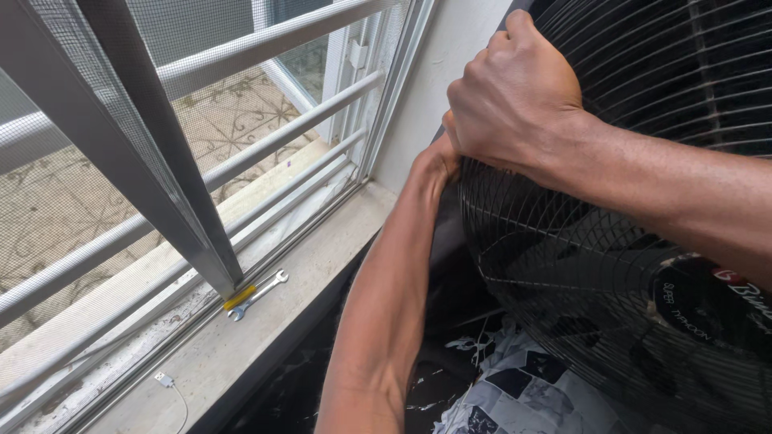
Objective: The person uses a wrench to tighten the central hub of a standing fan's blades. They then pick up the front wire cage and attach it to the fan head, aligning and securing the clips to complete the assembly.
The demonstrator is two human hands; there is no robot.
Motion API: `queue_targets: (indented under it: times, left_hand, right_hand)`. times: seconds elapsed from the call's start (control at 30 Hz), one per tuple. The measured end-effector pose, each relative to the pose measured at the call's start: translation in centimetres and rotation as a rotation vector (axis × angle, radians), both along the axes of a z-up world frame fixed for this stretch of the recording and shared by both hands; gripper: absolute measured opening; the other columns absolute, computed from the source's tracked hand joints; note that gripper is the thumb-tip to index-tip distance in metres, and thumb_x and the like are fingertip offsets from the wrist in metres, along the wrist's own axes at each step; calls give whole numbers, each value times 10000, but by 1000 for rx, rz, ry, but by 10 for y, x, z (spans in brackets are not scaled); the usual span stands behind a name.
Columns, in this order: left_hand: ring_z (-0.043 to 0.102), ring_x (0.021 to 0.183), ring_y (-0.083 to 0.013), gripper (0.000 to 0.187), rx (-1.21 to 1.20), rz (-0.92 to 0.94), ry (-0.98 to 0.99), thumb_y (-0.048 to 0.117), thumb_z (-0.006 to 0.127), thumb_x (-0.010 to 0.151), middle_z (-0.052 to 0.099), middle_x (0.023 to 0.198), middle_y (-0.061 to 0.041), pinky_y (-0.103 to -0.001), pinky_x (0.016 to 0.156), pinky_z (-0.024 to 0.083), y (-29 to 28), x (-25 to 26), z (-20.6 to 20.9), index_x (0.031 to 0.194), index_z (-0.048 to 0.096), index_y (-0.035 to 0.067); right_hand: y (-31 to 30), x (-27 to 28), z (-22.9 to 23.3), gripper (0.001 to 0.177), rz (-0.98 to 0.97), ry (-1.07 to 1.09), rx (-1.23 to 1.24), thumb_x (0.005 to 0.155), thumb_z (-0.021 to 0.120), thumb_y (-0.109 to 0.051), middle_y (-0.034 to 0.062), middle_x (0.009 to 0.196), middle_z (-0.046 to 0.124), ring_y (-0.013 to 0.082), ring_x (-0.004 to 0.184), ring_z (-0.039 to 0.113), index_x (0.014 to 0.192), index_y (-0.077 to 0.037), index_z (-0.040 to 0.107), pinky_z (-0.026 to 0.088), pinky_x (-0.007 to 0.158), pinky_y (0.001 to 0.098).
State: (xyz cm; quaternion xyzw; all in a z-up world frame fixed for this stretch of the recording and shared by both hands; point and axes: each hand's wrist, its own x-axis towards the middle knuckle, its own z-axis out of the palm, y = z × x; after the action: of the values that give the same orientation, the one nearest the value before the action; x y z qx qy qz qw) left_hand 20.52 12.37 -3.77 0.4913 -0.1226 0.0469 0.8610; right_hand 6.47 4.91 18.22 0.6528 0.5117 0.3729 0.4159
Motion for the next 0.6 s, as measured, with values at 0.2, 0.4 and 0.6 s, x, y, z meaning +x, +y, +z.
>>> queue_targets:
  times: [0.2, 0.4, 0.6]
  left_hand:
    - [521, 998, -171, 374, 14, 64, -2, 353, 472, 1031, 564, 1150, -72, -337, 826, 425, -1, 7, -1, 1230, 517, 39]
    - [528, 1133, -182, 439, 17, 176, -18, 326, 471, 1054, 562, 1287, -94, -345, 946, 429, -3, 7, -13, 1361, 489, 13]
    - [534, 1268, -193, 519, -147, 542, -117, 300, 469, 1076, 559, 1424, -115, -353, 1066, 433, -29, -29, -39, 1491, 460, -12]
  right_hand:
    - [0, 5, -3, 462, 9, 16, 26, 915, 634, -417, 67, 496, 619, 155, 490, 500, 554, -141, 724, 467, 800, 376]
    - [-3, 12, -6, 450, -32, -35, 34, 912, 632, -409, 69, 497, 638, 142, 487, 493, 560, -147, 731, 465, 838, 371]
    - [-3, 16, -10, 340, 66, -117, 149, 746, 635, -469, 88, 604, 704, 216, 618, 636, 575, -192, 733, 478, 934, 394]
